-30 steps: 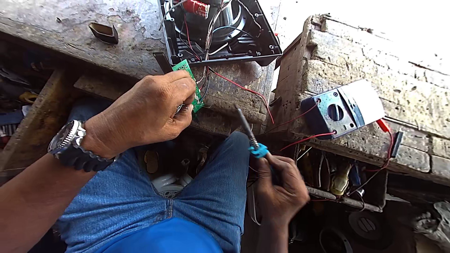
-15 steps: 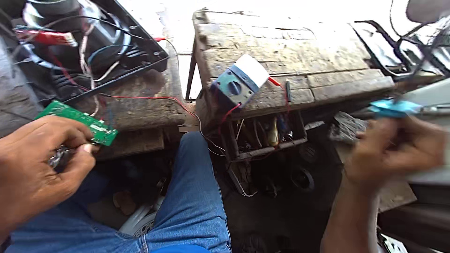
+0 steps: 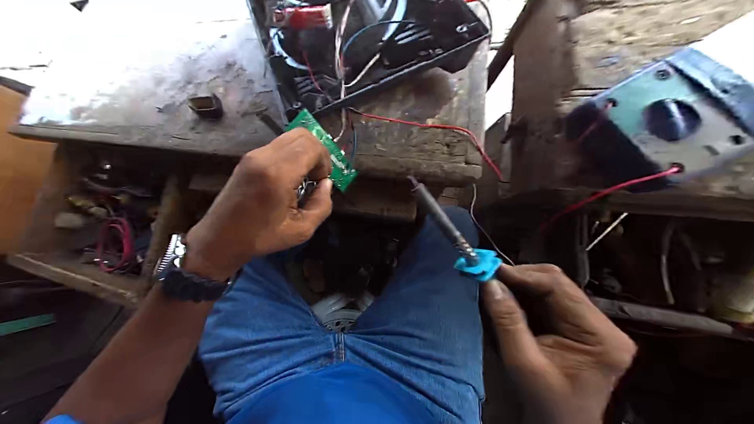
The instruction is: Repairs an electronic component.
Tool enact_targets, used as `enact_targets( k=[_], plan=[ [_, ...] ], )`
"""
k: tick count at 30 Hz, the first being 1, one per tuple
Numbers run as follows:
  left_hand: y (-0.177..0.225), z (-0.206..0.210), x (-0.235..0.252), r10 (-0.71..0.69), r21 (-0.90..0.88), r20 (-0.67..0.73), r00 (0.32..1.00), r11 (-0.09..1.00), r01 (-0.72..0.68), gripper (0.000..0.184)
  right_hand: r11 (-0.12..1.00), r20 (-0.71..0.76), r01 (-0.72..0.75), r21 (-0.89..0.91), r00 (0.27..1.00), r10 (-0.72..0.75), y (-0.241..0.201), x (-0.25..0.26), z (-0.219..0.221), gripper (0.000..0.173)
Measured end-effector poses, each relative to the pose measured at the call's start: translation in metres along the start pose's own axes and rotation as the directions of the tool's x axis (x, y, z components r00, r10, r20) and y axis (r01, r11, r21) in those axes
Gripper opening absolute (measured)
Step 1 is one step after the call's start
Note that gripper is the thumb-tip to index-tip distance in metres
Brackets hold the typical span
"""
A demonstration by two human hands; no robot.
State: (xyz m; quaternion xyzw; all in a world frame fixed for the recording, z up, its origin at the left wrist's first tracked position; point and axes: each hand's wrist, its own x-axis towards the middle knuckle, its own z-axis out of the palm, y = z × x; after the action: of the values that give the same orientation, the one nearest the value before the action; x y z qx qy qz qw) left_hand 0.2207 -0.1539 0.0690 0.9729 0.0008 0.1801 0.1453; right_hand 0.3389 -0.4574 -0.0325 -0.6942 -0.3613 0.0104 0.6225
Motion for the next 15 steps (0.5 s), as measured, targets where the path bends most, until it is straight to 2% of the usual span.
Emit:
enact_targets(
  k=[5, 15],
  plan=[
    [0.0, 0.001, 0.003, -0.001, -0.001, 0.015, 1.0, 1.0, 0.001, 0.008, 0.999, 0.027, 0.031, 0.031, 0.999, -0.032, 0.029, 0.009, 0.039, 0.015],
    [0.003, 0.002, 0.004, -0.025, 0.014, 0.005, 1.0, 1.0, 0.025, 0.009, 0.997, 0.025, 0.065, 0.046, 0.997, -0.066, 0.033, 0.018, 0.059, 0.014]
  ],
)
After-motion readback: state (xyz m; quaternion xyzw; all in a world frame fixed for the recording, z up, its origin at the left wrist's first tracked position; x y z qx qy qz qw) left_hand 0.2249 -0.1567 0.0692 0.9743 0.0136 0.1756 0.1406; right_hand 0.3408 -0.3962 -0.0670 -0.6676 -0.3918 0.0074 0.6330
